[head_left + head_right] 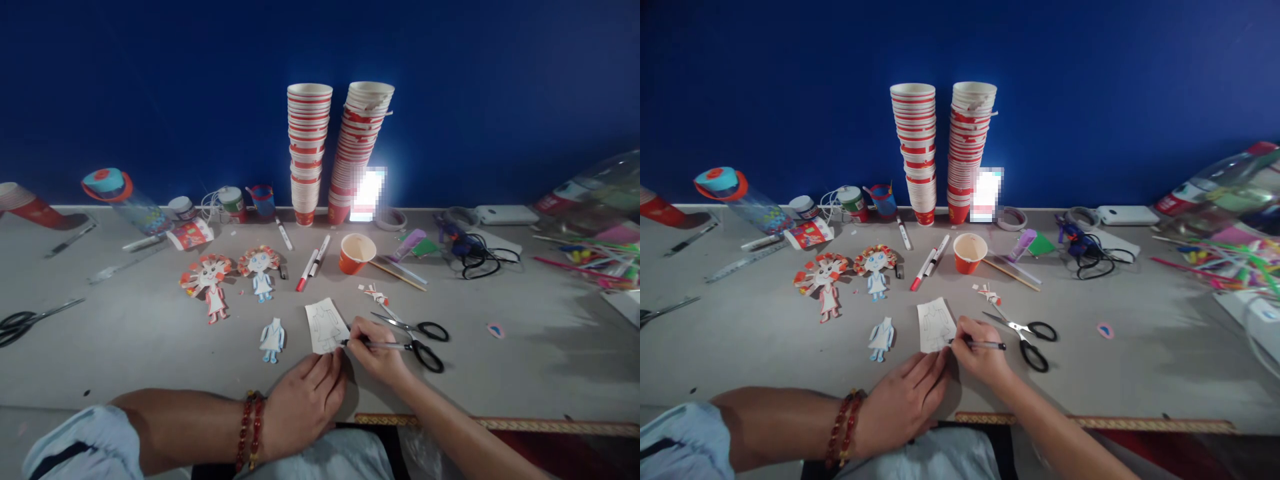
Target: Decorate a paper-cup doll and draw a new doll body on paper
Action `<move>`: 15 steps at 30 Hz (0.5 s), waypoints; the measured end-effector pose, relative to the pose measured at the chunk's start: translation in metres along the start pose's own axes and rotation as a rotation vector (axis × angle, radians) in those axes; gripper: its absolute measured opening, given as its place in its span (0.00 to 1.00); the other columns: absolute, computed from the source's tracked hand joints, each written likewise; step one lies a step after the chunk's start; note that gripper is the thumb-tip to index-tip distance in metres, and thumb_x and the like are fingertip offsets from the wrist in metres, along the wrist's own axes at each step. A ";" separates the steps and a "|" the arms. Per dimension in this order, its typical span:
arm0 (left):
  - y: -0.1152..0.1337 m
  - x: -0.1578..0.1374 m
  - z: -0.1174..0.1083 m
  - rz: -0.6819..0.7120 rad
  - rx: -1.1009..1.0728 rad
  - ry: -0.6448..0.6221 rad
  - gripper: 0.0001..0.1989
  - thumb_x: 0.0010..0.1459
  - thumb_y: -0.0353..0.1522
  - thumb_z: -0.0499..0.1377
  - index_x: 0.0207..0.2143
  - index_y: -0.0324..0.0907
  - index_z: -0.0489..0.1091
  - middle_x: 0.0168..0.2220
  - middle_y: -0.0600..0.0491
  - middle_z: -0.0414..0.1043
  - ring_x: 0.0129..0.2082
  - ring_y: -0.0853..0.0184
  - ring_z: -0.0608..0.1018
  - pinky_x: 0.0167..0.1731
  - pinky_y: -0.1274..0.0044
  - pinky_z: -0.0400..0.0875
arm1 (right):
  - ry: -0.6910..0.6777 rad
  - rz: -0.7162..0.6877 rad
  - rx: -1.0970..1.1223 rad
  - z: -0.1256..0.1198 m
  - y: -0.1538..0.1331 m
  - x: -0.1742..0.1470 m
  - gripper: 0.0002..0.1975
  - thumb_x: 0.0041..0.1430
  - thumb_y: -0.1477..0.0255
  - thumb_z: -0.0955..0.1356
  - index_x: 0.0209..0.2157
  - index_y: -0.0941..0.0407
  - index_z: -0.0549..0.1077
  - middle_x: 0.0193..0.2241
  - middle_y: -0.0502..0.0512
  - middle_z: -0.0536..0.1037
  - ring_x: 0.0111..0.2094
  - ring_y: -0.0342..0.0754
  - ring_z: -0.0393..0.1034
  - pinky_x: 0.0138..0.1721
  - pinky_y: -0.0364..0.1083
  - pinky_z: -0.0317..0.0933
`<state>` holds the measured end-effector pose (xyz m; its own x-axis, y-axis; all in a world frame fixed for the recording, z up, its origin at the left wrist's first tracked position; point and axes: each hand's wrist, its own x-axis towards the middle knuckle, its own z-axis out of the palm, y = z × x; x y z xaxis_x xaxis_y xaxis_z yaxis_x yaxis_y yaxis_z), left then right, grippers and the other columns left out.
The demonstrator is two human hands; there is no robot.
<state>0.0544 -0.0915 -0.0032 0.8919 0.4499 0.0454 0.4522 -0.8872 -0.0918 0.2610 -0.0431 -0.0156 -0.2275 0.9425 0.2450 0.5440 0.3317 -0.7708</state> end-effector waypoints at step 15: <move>0.001 0.001 0.000 -0.008 -0.005 0.007 0.36 0.64 0.48 0.54 0.62 0.27 0.58 0.64 0.30 0.56 0.61 0.51 0.64 0.58 0.65 0.52 | 0.053 0.021 0.060 0.000 0.001 0.000 0.08 0.51 0.76 0.62 0.20 0.54 0.61 0.17 0.45 0.62 0.20 0.41 0.57 0.23 0.41 0.51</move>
<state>0.0555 -0.0917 -0.0036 0.8881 0.4565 0.0532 0.4595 -0.8840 -0.0863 0.2613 -0.0432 -0.0166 -0.1729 0.9505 0.2582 0.4985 0.3105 -0.8093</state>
